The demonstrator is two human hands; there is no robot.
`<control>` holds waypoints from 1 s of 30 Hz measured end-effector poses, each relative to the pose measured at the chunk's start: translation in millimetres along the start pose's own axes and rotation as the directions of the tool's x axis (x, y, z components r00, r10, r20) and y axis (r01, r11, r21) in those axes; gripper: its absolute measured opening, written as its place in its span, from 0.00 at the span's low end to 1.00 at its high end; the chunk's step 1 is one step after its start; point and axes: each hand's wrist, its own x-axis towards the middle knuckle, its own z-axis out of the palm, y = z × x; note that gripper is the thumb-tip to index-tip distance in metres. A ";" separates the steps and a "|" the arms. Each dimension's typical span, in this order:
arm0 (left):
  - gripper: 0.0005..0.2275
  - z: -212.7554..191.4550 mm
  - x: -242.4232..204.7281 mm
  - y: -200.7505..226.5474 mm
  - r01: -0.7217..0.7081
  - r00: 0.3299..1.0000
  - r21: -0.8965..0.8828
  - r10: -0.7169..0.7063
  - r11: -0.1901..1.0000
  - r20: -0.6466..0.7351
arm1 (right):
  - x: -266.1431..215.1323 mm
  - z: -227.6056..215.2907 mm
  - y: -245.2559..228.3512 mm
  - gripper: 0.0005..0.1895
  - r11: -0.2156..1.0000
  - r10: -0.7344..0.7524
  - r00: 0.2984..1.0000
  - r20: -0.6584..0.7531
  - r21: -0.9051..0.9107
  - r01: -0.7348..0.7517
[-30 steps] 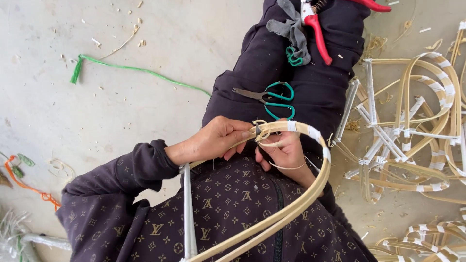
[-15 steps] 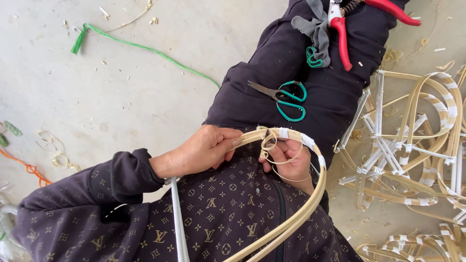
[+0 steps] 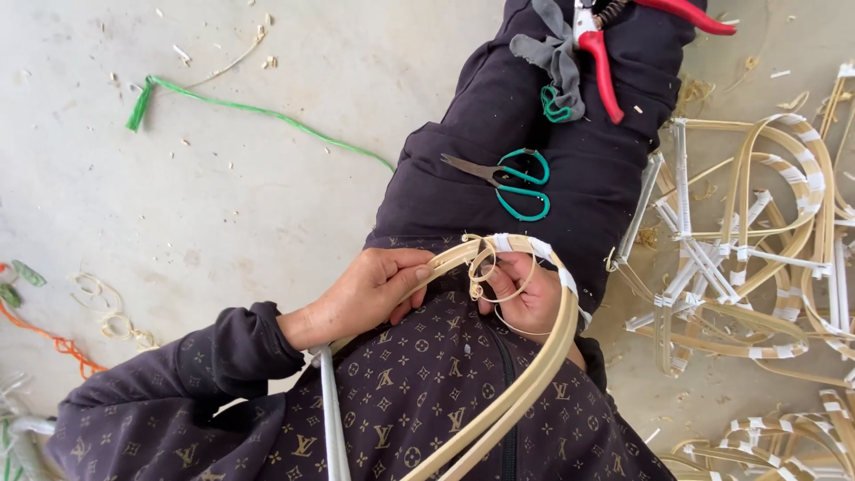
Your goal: The recorder is sitting on the floor, assembling curved bamboo or wooden slats into frames using white tape and cutting tools.
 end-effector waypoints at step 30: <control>0.20 -2.3 118.3 10.2 -0.202 0.975 -0.210 0.217 0.957 0.053 | 51.5 -61.1 12.0 0.25 0.982 0.136 0.988 -0.066 0.143 -0.126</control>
